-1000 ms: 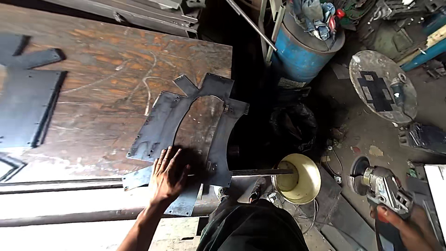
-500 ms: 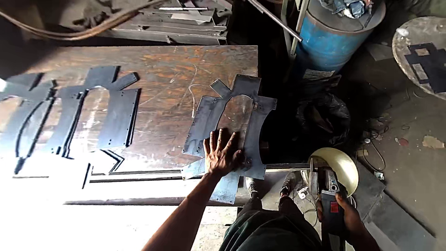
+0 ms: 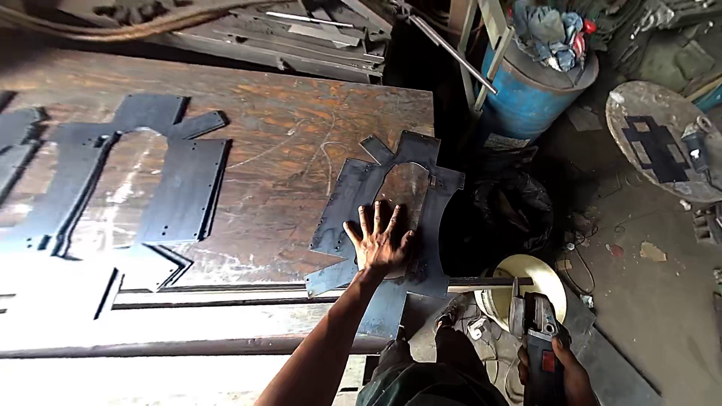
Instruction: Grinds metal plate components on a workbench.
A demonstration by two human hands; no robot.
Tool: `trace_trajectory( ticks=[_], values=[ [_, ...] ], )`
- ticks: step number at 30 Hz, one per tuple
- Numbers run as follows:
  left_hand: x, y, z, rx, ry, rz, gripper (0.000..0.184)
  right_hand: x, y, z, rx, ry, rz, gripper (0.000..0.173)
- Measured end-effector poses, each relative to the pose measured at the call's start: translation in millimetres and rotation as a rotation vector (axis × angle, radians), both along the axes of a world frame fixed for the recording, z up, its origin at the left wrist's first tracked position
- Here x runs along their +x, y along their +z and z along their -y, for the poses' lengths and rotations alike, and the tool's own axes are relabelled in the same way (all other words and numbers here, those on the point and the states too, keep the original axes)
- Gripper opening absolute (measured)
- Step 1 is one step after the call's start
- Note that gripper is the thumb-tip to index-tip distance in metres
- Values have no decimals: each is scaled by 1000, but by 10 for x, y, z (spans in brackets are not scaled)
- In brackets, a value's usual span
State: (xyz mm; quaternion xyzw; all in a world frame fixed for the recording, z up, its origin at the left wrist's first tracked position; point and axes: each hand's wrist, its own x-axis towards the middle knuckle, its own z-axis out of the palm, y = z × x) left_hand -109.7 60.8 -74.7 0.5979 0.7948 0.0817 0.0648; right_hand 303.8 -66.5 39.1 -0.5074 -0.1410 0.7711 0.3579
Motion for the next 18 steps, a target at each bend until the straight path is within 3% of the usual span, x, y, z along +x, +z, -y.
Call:
trace_trajectory(
  ticks=[3, 8, 11, 14, 18],
  values=[
    [-196, 102, 253, 26, -166, 104, 89, 60, 131, -162, 84, 57, -2, 71],
    [-210, 87, 1266, 52, -637, 149, 110, 223, 136, -354, 122, 42, -19, 72],
    [-115, -1, 1509, 33, -665, 28, 116, 318, 95, -429, 110, 25, -39, 70],
    [-51, -171, 1529, 167, -633, -68, 103, 455, 28, -481, 83, 43, -58, 70],
    [1, -179, 1522, 177, -595, -94, 107, 601, -85, -625, 72, 115, -51, 68]
  ],
)
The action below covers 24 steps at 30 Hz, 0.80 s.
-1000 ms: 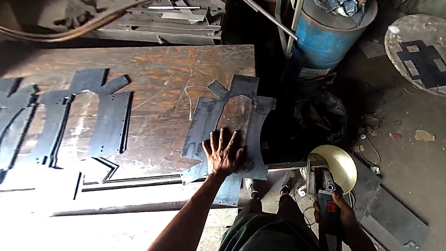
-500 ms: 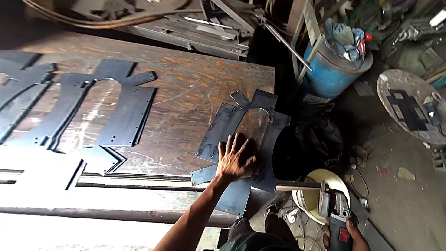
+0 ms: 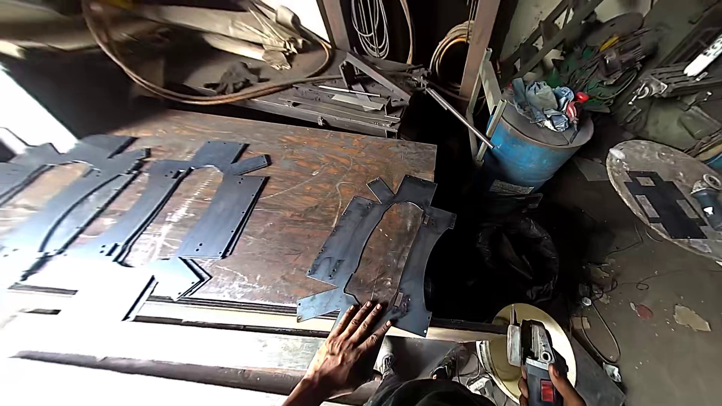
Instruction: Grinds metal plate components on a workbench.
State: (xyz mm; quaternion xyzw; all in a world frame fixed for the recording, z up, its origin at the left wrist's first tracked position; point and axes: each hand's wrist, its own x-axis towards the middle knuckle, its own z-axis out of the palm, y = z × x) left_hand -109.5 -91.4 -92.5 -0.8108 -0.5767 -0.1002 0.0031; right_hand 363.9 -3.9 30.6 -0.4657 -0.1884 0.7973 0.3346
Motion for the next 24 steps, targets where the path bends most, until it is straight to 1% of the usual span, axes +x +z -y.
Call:
trace_trajectory(
  ticks=[3, 5, 7, 9, 10, 11, 13, 14, 15, 17, 19, 21, 23, 24],
  values=[
    [145, 14, 37, -38, 39, 12, 107, -29, -55, -107, 0, 48, 70, 60],
    [279, -6, 46, -56, 56, 14, 108, -71, -42, -220, 29, 99, 126, 58],
    [383, 55, 58, -135, 52, 46, 110, -121, -16, -322, 62, 131, 173, 55],
    [341, 205, -19, -245, 23, 87, 109, -202, 55, -449, 86, 163, 258, 48],
    [266, 270, -99, -253, 32, 106, 104, -246, 90, -519, 104, 185, 298, 45],
    [163, 320, -206, -218, 75, 117, 97, -291, 117, -591, 121, 202, 320, 44],
    [-107, 380, -529, -84, 274, 109, 77, -390, 136, -750, 152, 234, 336, 44],
    [-236, 387, -725, -30, 415, 92, 72, -447, 143, -829, 161, 251, 356, 46],
    [-350, 369, -933, -14, 555, 77, 71, -506, 152, -914, 172, 272, 394, 53],
    [-513, 233, -1301, -43, 753, 61, 72, -664, 196, -1111, 241, 328, 525, 64],
    [-509, 112, -1486, -30, 834, 52, 68, -821, 247, -1349, 402, 433, 678, 69],
    [-494, 101, -1542, 3, 850, 61, 65, -970, 282, -1654, 584, 639, 923, 82],
    [-496, 83, -1510, -4, 851, 78, 65, -1192, 359, -1940, 651, 837, 1149, 92],
    [-503, 89, -1506, -15, 853, 82, 66, -1340, 405, -2079, 638, 921, 1225, 95]
  ],
)
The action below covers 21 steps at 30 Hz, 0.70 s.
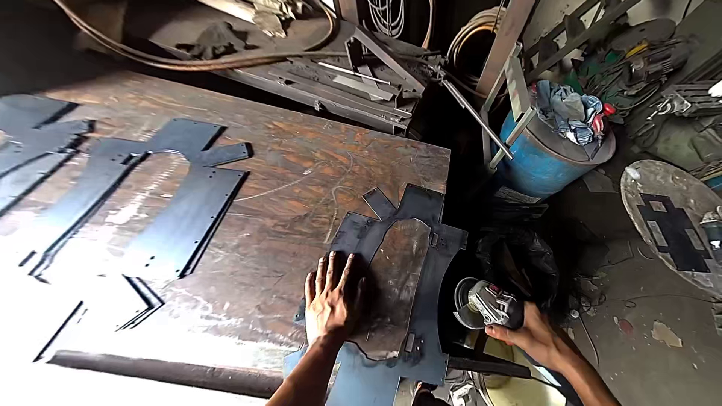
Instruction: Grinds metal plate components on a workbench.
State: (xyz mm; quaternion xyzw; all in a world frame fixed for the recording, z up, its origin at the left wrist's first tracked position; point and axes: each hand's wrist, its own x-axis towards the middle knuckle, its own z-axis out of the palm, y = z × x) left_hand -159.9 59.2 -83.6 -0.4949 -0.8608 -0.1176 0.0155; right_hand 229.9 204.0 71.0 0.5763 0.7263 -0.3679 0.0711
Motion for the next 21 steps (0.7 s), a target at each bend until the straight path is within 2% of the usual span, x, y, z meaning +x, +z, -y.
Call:
trace_trajectory(
  ticks=[4, 10, 14, 18, 21],
  values=[
    [-36, -2, -29, -24, 12, 12, 67, -672, 91, -522, -58, 91, 165, 92],
    [-58, 3, -52, -55, 23, 20, 70, -1344, -174, -1143, -97, 50, 148, 64],
    [-61, 20, -45, -71, 27, 31, 70, -1470, -267, -1390, 34, 53, 265, 75],
    [-76, 6, -49, -58, 29, 26, 70, -1476, -154, -1426, -74, 107, 313, 66],
    [-69, 0, -38, -43, 31, 23, 71, -1509, -121, -1448, -58, 132, 397, 70]
  ],
)
